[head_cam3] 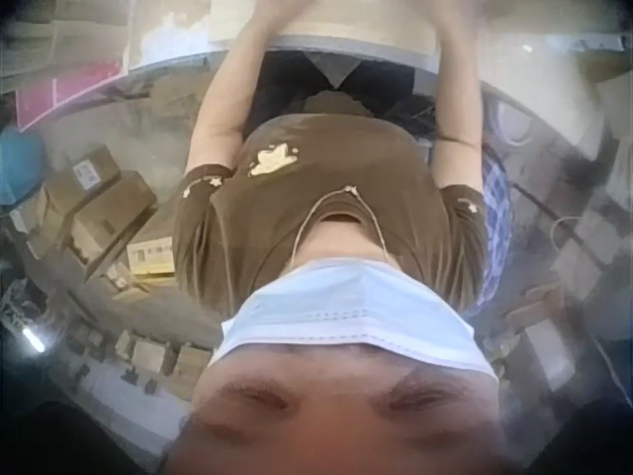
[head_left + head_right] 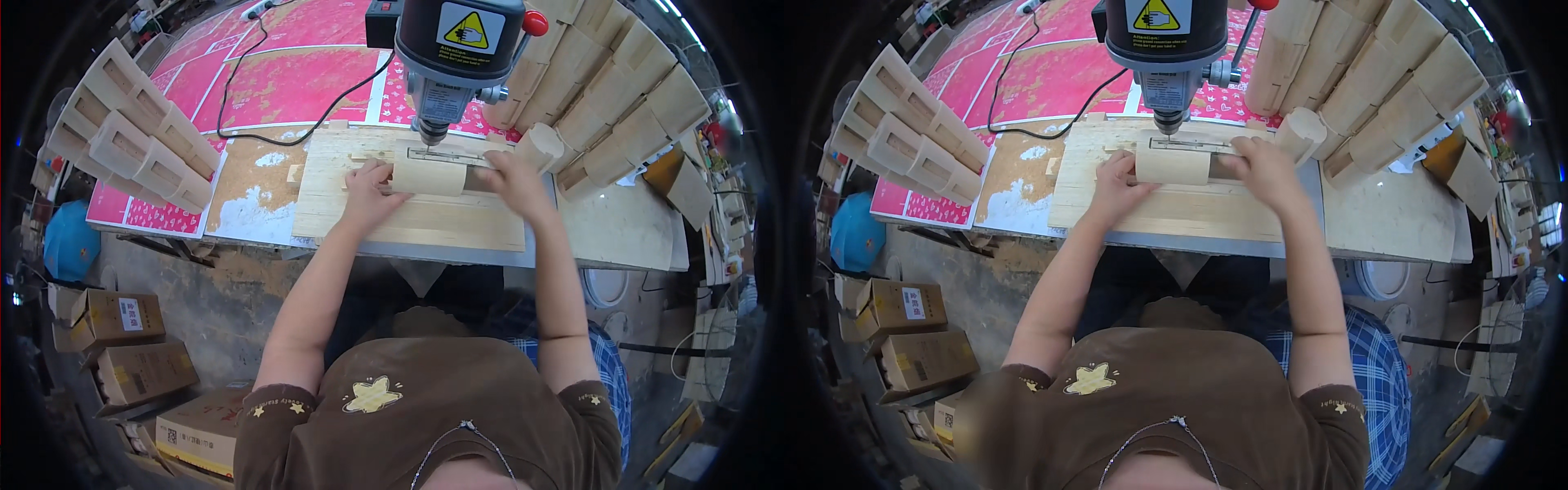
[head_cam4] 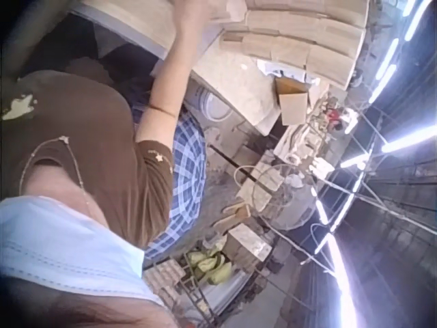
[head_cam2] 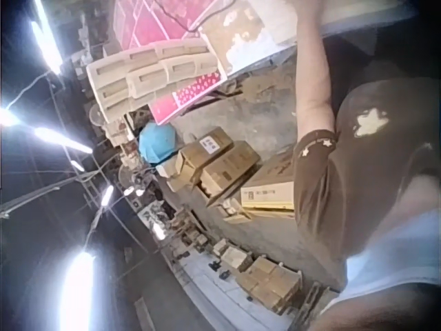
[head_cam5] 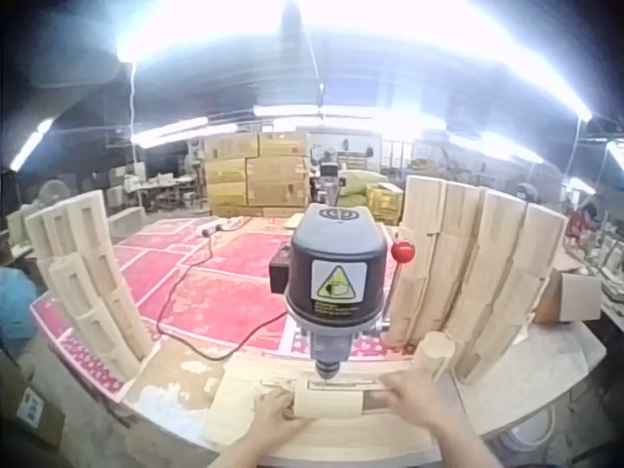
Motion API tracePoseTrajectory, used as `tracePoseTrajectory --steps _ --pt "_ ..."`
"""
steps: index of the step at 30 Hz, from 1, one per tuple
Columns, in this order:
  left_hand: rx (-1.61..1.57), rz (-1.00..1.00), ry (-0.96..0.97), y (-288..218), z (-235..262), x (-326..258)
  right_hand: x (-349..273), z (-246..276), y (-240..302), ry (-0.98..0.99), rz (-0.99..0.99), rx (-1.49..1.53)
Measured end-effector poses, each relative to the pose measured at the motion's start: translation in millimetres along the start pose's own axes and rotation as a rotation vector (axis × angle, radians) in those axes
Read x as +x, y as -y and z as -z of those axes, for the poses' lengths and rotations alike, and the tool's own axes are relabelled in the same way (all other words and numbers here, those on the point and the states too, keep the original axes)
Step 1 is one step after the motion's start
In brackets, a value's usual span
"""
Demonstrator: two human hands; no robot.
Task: Using a drill press to create slots or holes in cylindrical wooden furniture components.
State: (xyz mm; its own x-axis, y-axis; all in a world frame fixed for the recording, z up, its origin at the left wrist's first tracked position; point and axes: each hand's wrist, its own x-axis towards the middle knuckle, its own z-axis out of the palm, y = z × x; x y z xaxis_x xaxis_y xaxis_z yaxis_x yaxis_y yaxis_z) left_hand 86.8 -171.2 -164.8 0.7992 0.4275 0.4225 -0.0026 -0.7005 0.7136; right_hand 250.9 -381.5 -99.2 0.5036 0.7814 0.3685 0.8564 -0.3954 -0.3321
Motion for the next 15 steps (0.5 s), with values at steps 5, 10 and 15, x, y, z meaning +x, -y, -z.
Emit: tracePoseTrajectory --steps 5,10,15 --pt "-0.184 0.019 0.067 -0.2 65.4 -20.1 -27.8 1.2 28.3 -0.051 -0.021 0.037" --pt "-0.17 0.195 0.076 -21.6 149.6 -40.2 -46.5 10.4 28.9 0.0 0.009 0.052" --pt "-0.343 0.559 0.014 -50.4 147.9 -38.6 -48.1 7.8 52.7 0.006 0.063 0.107"
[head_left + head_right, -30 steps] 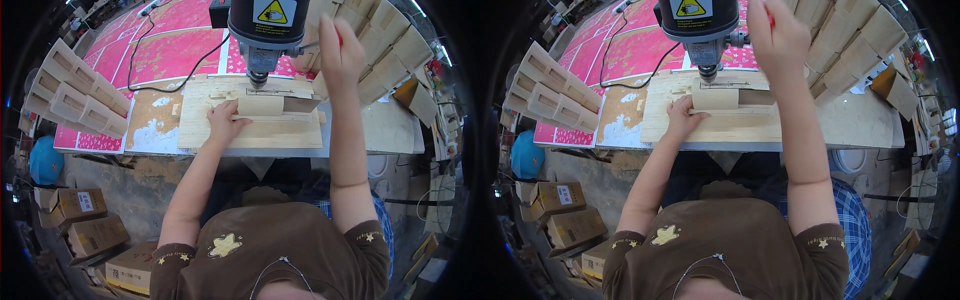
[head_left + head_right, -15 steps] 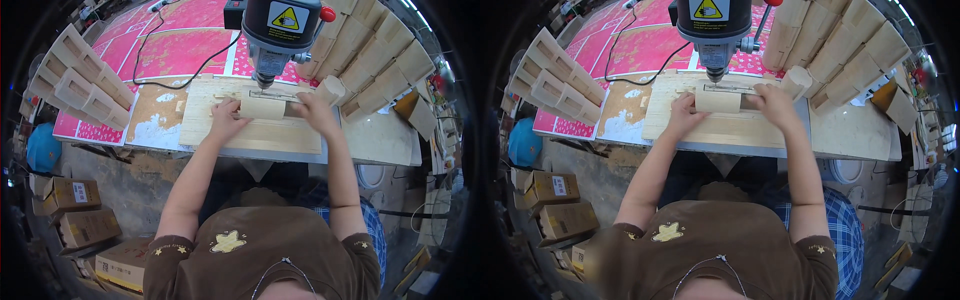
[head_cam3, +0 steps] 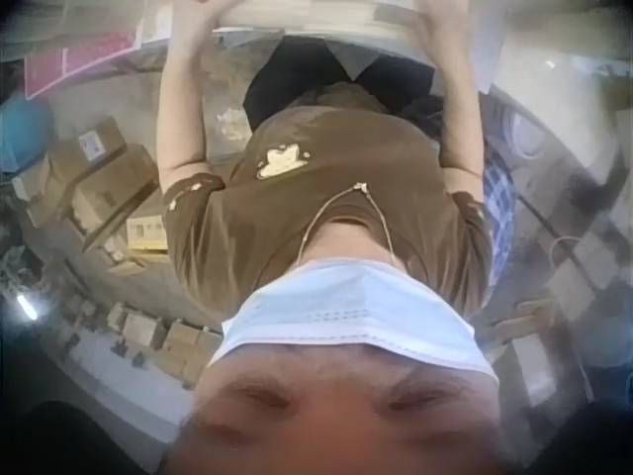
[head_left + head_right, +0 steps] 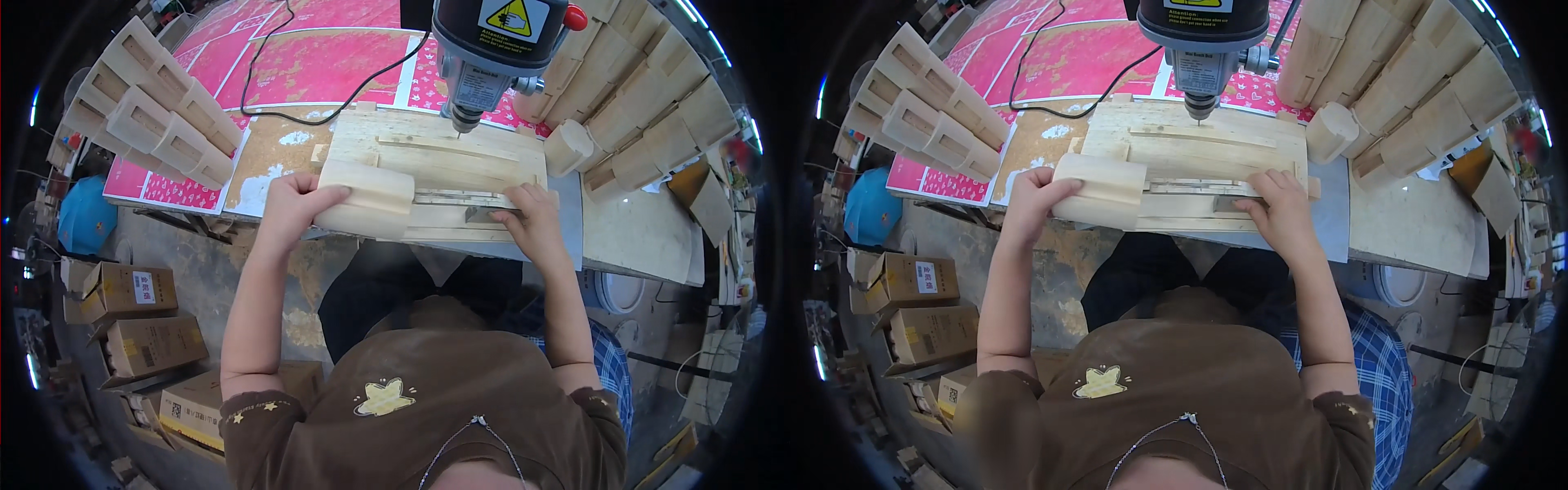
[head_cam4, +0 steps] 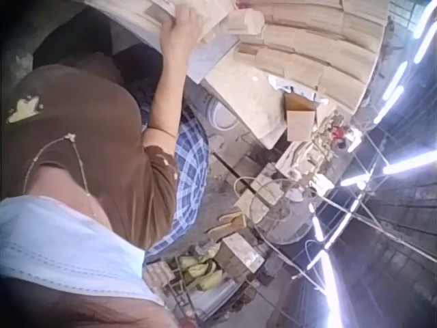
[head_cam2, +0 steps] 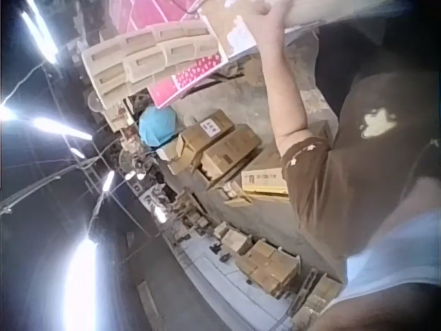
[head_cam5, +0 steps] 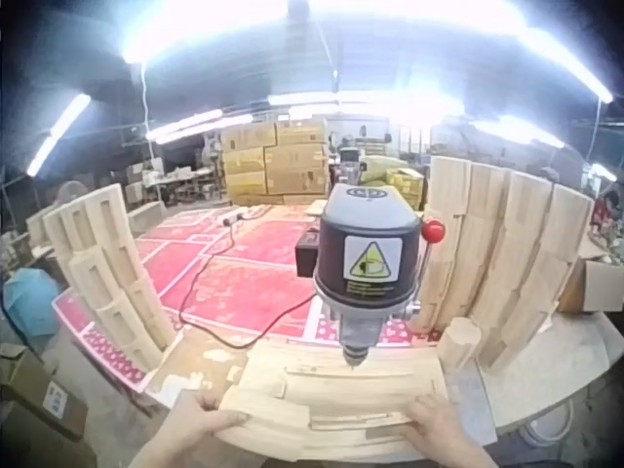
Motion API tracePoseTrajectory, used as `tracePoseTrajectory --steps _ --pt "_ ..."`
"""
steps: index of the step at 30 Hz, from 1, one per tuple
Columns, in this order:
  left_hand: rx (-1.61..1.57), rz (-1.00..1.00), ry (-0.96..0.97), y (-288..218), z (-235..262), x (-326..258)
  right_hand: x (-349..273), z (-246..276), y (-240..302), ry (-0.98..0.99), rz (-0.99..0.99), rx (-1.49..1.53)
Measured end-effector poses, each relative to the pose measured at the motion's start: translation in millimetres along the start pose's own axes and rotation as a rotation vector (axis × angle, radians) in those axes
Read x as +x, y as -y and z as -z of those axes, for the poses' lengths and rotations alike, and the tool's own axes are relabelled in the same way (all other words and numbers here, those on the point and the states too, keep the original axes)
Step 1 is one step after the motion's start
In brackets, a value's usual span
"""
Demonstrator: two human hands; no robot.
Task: Using a drill press to create slots or holes in cylindrical wooden furniture components.
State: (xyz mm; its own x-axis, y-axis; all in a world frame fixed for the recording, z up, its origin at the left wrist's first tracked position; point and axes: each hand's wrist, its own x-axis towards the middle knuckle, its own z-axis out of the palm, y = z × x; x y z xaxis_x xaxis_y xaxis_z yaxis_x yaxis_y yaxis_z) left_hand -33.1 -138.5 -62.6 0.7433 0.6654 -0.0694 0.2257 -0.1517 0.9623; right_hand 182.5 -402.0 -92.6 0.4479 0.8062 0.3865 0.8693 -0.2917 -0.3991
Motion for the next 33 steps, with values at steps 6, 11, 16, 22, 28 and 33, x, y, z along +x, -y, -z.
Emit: tracePoseTrajectory --steps 6,11,16,22,28,33 --pt "-0.017 0.262 -0.084 12.6 -19.6 1.0 -1.6 1.6 -2.2 -0.03 -0.003 0.009" --pt "-0.165 0.343 -0.013 17.0 -23.4 -0.5 -5.6 4.6 -8.4 -0.006 0.031 0.015" --pt "-0.142 0.371 0.007 21.4 -27.2 -2.1 -13.9 11.2 -6.2 0.003 0.032 0.02" --pt "-0.223 0.376 0.024 16.9 -37.6 -9.4 -19.2 14.3 -7.5 0.022 0.017 0.079" --pt "-0.489 0.366 0.166 29.9 -82.2 -14.2 -12.6 0.9 0.8 -0.021 0.093 0.103" --pt "-0.467 0.215 0.209 32.5 -113.0 -9.5 -12.2 -1.1 -17.3 -0.101 0.013 -0.047"
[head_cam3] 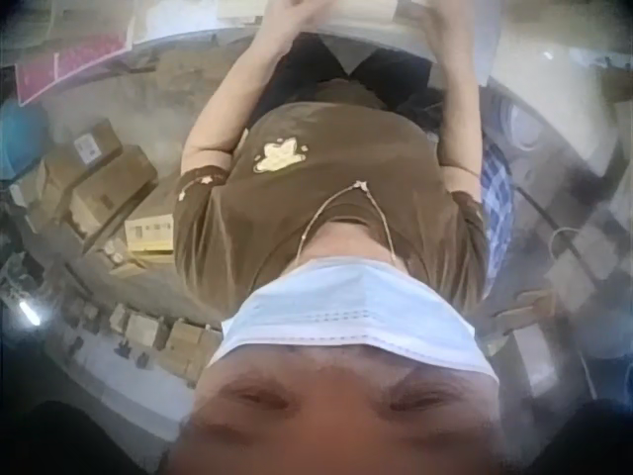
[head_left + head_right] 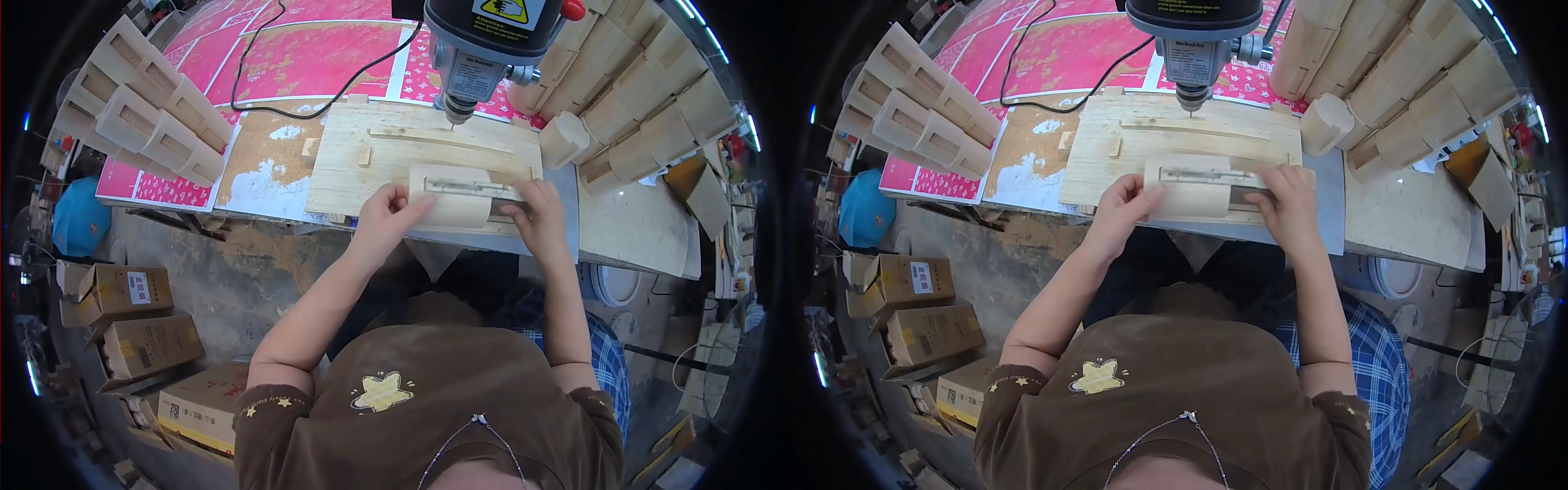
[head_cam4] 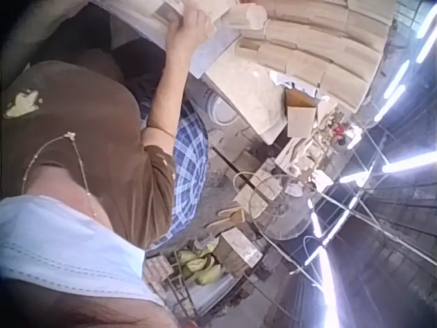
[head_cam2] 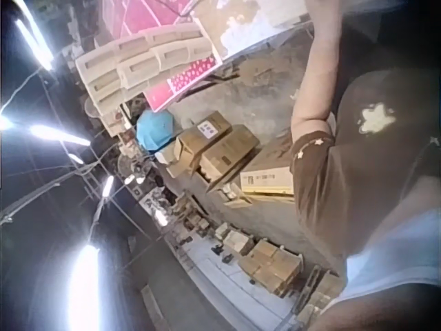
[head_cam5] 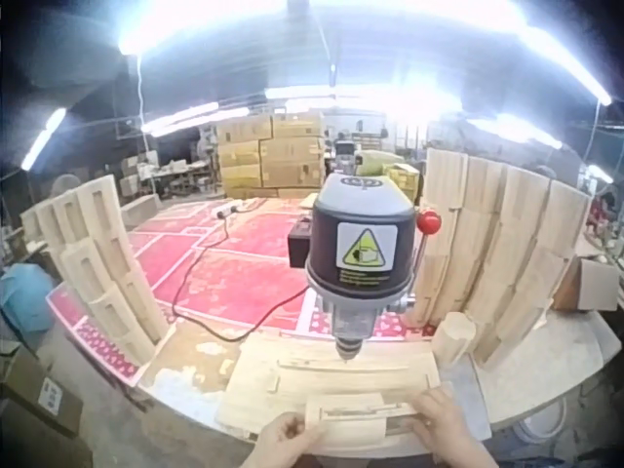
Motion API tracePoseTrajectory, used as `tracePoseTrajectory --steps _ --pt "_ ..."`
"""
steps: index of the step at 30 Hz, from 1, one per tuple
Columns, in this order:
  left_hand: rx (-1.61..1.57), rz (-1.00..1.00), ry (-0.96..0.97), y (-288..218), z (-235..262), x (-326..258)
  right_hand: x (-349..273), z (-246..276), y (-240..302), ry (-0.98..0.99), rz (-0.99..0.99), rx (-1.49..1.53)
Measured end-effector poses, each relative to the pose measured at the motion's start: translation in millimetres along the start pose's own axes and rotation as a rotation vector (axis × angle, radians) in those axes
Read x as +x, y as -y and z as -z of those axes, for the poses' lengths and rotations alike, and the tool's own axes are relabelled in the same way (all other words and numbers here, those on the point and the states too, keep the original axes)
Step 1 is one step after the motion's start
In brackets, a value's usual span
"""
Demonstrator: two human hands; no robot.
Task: Using a drill press to create slots or holes in cylindrical wooden furniture components.
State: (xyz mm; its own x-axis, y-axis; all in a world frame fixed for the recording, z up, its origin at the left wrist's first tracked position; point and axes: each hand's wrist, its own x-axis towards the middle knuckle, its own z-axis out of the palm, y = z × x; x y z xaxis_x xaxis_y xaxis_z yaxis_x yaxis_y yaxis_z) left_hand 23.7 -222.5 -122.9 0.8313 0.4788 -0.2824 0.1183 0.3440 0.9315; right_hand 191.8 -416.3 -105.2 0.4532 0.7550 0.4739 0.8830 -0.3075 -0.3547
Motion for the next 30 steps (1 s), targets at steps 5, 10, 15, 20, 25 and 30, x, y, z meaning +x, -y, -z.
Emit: tracePoseTrajectory --steps 5,10,15,20,25,30 --pt "0.653 -0.554 -0.153 23.1 8.2 34.6 24.6 -15.2 -19.4 -0.069 -0.055 -0.017" --pt "0.865 -0.624 -0.235 23.5 27.1 68.2 54.3 -42.0 -20.0 -0.212 -0.023 -0.053" --pt "1.015 -0.587 -0.241 17.7 47.7 77.9 62.9 -48.0 -5.9 -0.11 -0.075 -0.068" --pt "1.037 -0.7 -0.215 13.7 50.4 78.1 73.9 -24.4 -17.3 -0.266 -0.145 0.507" --pt "0.937 -0.715 -0.165 17.3 58.5 82.3 146.6 59.0 6.6 -0.747 -0.136 0.565" --pt "0.933 -0.79 -0.169 16.9 51.2 87.7 198.4 83.0 -16.8 -0.423 -0.198 0.468"
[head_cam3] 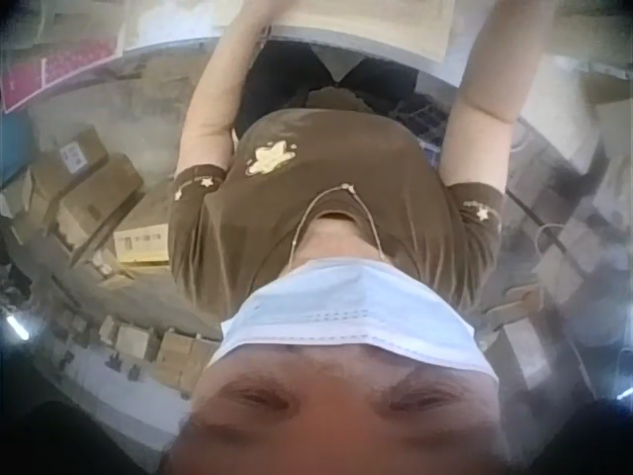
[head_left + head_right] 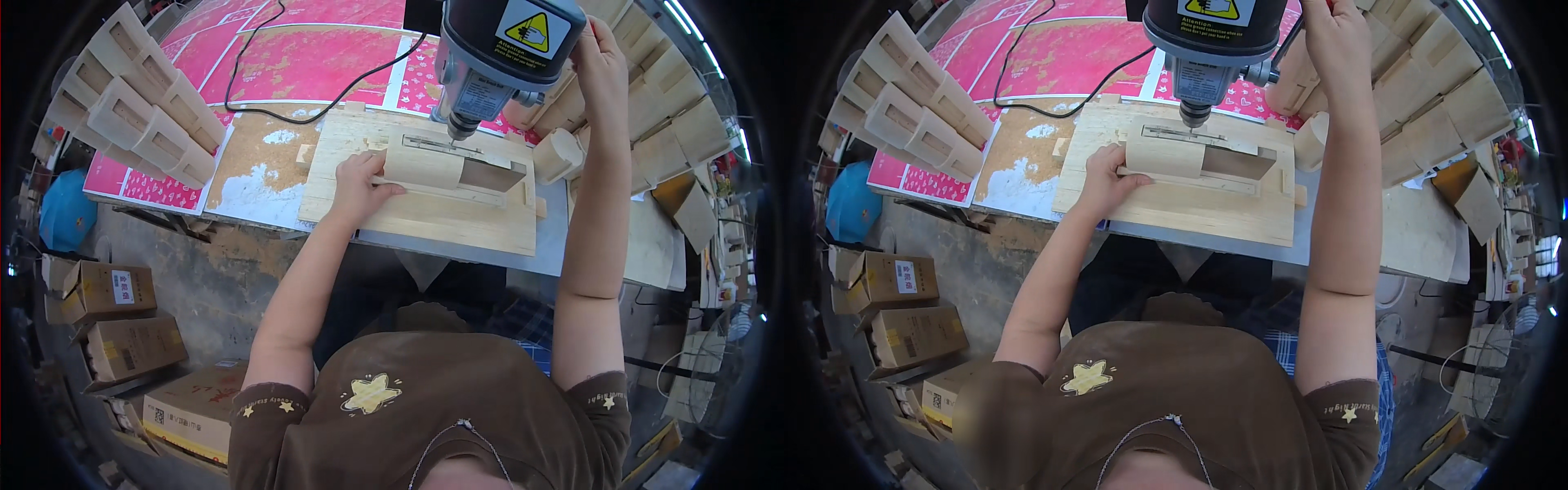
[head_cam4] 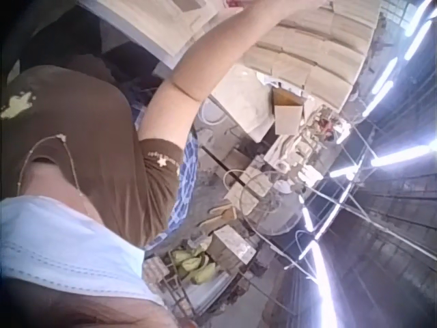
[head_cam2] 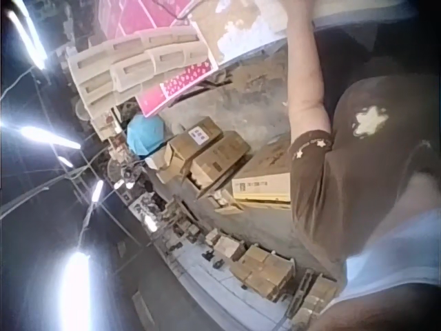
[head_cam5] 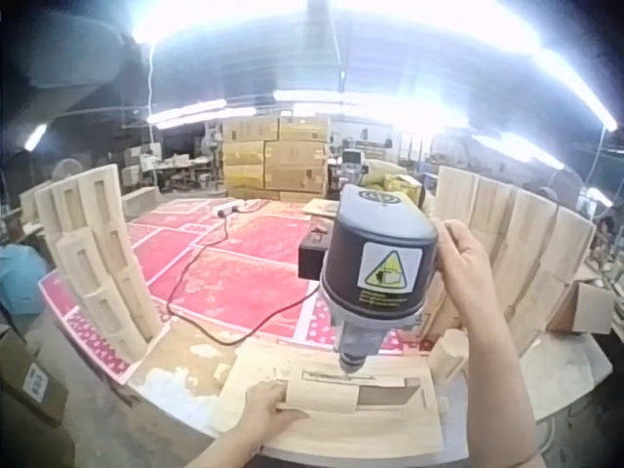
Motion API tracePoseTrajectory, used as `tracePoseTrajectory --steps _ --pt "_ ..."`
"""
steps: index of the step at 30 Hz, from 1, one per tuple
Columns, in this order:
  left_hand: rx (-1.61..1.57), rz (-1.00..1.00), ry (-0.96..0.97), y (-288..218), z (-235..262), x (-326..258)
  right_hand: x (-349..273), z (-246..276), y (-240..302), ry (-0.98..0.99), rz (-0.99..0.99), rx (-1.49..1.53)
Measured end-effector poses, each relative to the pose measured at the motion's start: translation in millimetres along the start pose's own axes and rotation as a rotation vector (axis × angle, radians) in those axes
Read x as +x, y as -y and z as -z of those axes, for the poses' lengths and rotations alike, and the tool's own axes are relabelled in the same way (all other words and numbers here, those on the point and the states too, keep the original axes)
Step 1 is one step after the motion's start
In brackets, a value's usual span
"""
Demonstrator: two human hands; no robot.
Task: Using a drill press to create slots or holes in cylindrical wooden furniture components.
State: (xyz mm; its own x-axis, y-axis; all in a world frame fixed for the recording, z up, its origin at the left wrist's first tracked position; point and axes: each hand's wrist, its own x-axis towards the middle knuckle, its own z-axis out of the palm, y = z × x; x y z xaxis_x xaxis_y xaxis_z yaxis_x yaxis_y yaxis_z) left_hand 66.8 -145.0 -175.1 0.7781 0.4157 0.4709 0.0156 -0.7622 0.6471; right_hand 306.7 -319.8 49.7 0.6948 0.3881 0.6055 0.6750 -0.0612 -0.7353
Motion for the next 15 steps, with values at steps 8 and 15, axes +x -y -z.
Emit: tracePoseTrajectory --steps 8,15 --pt "0.022 0.029 0.013 3.4 5.9 -5.1 -97.0 -6.0 57.5 -0.048 0.256 -0.252" --pt "0.019 0.021 0.016 3.7 2.8 -3.5 -173.8 -30.4 7.0 -0.053 0.201 -0.218"
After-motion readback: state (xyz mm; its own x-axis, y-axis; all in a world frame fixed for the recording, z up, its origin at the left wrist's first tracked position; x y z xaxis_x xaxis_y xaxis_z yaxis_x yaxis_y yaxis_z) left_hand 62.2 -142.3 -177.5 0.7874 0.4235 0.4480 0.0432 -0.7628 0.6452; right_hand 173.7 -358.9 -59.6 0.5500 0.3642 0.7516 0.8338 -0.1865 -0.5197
